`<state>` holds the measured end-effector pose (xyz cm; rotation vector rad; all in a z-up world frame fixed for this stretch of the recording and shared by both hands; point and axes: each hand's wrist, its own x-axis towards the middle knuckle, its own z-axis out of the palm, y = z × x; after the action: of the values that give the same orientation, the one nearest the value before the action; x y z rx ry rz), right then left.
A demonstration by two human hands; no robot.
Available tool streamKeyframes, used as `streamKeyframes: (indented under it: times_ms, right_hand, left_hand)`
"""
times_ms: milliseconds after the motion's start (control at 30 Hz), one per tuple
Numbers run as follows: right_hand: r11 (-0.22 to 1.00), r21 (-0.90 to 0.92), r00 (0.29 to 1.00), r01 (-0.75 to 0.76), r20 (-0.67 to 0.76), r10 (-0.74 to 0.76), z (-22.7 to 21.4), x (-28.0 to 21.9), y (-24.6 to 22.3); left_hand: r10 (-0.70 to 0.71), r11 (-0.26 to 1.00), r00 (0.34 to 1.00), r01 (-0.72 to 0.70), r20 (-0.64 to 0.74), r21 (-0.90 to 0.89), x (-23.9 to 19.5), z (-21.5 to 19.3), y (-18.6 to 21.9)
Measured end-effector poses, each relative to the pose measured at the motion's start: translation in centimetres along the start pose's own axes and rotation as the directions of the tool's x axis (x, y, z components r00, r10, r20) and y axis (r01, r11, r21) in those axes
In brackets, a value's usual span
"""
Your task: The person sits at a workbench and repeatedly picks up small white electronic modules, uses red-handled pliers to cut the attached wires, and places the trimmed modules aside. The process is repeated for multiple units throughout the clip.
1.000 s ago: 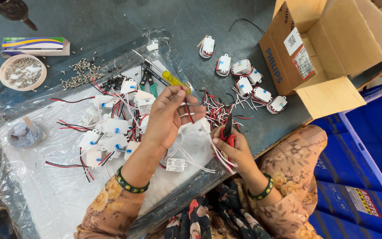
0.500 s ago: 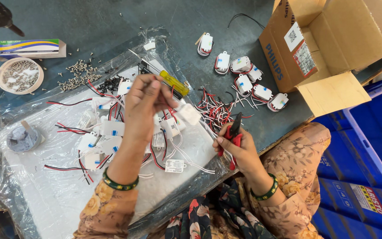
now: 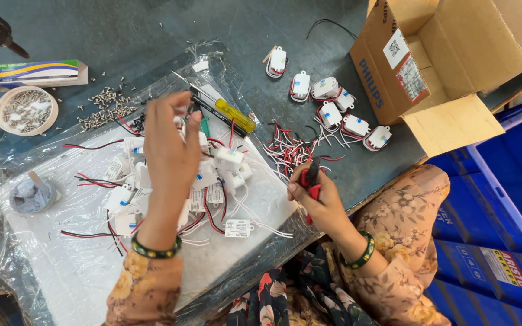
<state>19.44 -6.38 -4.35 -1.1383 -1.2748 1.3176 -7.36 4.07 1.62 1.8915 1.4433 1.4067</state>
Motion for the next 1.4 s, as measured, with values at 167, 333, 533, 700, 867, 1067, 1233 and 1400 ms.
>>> streamKeyframes:
  times_ms: [167,333,533,700,867,1067,1233,1400]
  right_hand:
    - [0.999,-0.038,1.0,-0.017,0.021,0.018,-0.2,0.6,-0.7]
    - [0.999,0.019,0.999,-0.027,-0.03,0.028,-0.9,0.4,-1.0]
    - [0.992,-0.111,0.996,0.059,-0.057,-0.066,-2.2,1.5,-1.9]
    - [0.992,0.064,0.982,0.111,-0.157,-0.1,-3.3,2.0,-3.1]
    - [0.999,0.012,0.998,0.039,-0.052,-0.038,-2.3,1.3,-2.8]
    - [0.986,-0.137,0.987,-0.09,0.117,0.106,-0.8,1.2,-1.8]
    - [0.988,-0.079,0.978,-0.132,0.154,0.143,-1.4,1.3,-1.8]
    - [0.985,-0.084,0.968,-0.149,0.189,0.163,-0.6,0.8,-1.8]
  left_hand:
    - [0.175,0.978,0.94,-0.132,0.294,-0.161,-3.7,2.6,5.2]
    - [0.348,0.922,0.761,-0.382,0.547,-0.056,-4.5,5.1,4.5]
    - [0.302,0.933,0.769,-0.359,0.564,-0.011,-4.9,5.8,4.1]
    - [0.187,0.981,0.881,-0.142,0.434,-0.135,-3.6,4.5,4.2]
    - [-0.001,0.951,0.894,0.14,0.448,-0.276,-3.0,3.6,5.1]
    - [0.061,0.964,0.934,0.036,0.352,-0.263,-2.8,3.2,5.8]
    - [0.049,0.979,0.959,0.009,0.28,-0.202,-2.8,3.2,5.6]
    - [0.213,0.974,0.946,-0.185,0.244,-0.133,-3.6,4.0,5.6]
